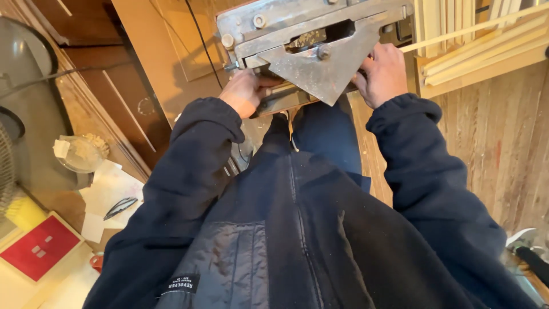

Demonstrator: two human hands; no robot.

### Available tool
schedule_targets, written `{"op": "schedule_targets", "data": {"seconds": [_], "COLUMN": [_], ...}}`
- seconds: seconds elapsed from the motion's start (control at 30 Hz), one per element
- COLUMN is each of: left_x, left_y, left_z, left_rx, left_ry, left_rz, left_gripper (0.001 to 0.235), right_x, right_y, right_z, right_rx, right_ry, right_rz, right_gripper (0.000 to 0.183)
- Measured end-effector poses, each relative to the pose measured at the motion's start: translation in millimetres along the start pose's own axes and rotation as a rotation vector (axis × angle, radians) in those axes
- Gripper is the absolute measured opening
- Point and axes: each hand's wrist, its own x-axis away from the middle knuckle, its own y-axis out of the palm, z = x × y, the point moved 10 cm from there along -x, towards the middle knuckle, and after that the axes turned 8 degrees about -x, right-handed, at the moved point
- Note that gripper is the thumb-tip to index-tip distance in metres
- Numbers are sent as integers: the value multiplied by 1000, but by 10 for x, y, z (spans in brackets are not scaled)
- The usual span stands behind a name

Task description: Cutting wooden mouldings for frames using a manual foot-operated mitre guillotine.

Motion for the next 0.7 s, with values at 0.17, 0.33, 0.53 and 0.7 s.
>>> {"op": "schedule_targets", "data": {"seconds": [0.17,0.33,0.53,0.7], "left_x": [-27,-25,-31,-14], "left_y": [51,76,139,73], "left_z": [-40,-51,-156,-87], "left_rx": [42,65,142,83], "left_ry": [-1,-71,-36,-97], "left_rz": [-38,-99,-78,-106], "left_gripper": [29,31,30,32], "right_x": [-12,27,22,30], "right_y": [-29,-5,20,62], "right_z": [-9,50,43,92], "right_rx": [-27,-7,-13,-5], "right_ry": [14,31,39,45], "right_rz": [15,22,14,1], "right_gripper": [21,16,20,23]}}
